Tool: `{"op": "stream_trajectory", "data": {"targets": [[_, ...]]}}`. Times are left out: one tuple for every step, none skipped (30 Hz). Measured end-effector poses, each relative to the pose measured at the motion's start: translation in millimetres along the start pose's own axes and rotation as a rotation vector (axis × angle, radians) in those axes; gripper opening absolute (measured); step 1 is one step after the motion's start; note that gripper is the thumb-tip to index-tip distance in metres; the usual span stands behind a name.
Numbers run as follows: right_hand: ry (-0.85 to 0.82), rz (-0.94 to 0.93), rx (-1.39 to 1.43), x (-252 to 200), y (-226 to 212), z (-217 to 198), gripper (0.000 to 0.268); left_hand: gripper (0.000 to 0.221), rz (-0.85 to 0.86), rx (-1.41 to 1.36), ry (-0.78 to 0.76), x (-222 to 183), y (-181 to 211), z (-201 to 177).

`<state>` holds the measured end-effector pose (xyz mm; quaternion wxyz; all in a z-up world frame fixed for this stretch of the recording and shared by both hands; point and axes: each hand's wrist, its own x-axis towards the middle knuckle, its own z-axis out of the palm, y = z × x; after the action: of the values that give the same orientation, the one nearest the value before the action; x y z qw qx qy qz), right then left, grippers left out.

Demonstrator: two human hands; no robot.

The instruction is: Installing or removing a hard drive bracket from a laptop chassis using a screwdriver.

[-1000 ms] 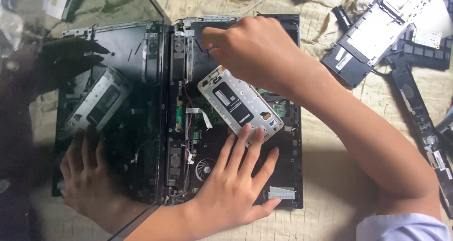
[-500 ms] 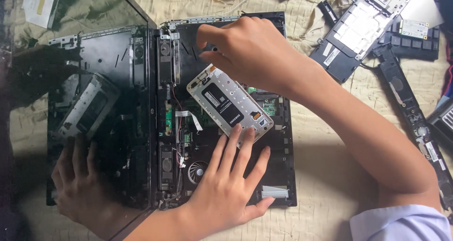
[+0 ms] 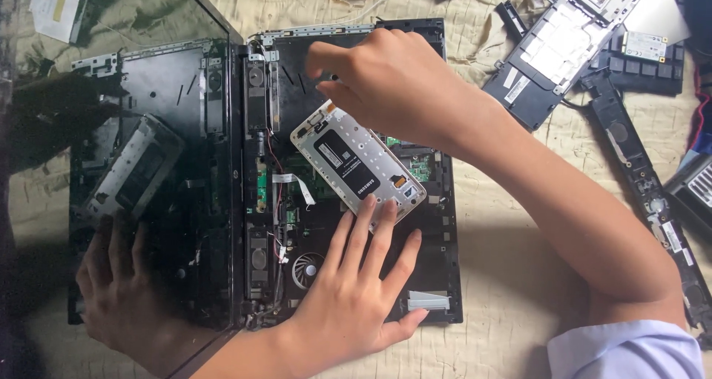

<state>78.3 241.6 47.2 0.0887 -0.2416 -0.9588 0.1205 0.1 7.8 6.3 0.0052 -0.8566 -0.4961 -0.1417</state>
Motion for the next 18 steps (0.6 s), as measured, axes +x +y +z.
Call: {"op": "stream_trajectory", "data": {"targets": [[0.002, 0.003, -0.030, 1.5, 0.8, 2.5, 0.029, 0.087, -0.001, 0.004, -0.002, 0.0, -0.1, 0.1], [0.001, 0.005, -0.030, 0.3, 0.4, 0.6, 0.029, 0.087, -0.001, 0.003, -0.003, 0.2, -0.2, 0.1], [0.025, -0.043, -0.009, -0.9, 0.0, -1.3, 0.036, 0.087, 0.003, -0.002, -0.006, 0.1, -0.4, -0.1], [0.049, -0.093, 0.012, -1.6, -0.4, -3.4, 0.043, 0.087, 0.005, -0.005, -0.008, 0.3, -0.7, -0.2], [0.049, -0.093, 0.012, -1.7, -0.1, -3.5, 0.043, 0.087, 0.005, -0.005, -0.008, 0.5, -0.7, -0.5], [0.075, -0.094, 0.006, -1.6, 0.1, -3.4, 0.029, 0.087, 0.005, 0.000, -0.008, 0.7, -0.7, -0.7], [0.101, -0.094, 0.001, -1.4, 0.2, -3.3, 0.024, 0.087, 0.006, 0.005, -0.008, 0.7, -0.9, -1.0], [0.099, -0.095, 0.003, -1.0, 2.3, -0.5, 0.024, 0.087, 0.004, 0.004, -0.009, 0.6, -0.5, -0.6], [0.077, -0.054, -0.033, -0.4, 4.3, 2.3, 0.020, 0.088, 0.001, -0.001, -0.005, 0.4, -0.2, -0.3], [0.056, -0.016, -0.069, 0.8, 6.4, 4.6, 0.017, 0.088, -0.002, -0.003, 0.000, 0.4, -0.5, 0.0], [0.057, -0.018, -0.069, 0.2, 5.9, 2.7, 0.017, 0.088, -0.003, -0.002, 0.001, 0.6, -1.0, 0.1], [0.085, -0.072, -0.022, -0.8, 5.0, 1.3, 0.020, 0.088, -0.003, -0.002, 0.004, 0.4, -0.7, 0.2], [0.113, -0.127, 0.024, -1.8, 4.0, -0.1, 0.030, 0.088, -0.003, -0.001, 0.007, 0.0, -0.5, 0.4], [0.111, -0.130, 0.025, -1.8, 3.9, 0.6, 0.030, 0.088, -0.006, -0.002, 0.007, -0.1, -0.7, 0.1], [0.138, -0.137, -0.001, -1.9, 3.8, 1.3, 0.019, 0.087, -0.005, -0.009, 0.006, -0.2, -0.8, -0.3], [0.166, -0.144, -0.027, -2.3, 3.8, 1.6, 0.012, 0.087, -0.004, -0.016, 0.004, 0.1, -0.7, -0.8], [0.165, -0.146, -0.027, -2.0, 5.9, 2.1, 0.012, 0.087, -0.006, -0.016, 0.005, 0.4, -0.6, -0.6], [0.141, -0.120, -0.021, -1.6, 7.5, 3.0, 0.008, 0.087, -0.008, -0.015, 0.006, 0.2, -0.5, -0.5]]}}
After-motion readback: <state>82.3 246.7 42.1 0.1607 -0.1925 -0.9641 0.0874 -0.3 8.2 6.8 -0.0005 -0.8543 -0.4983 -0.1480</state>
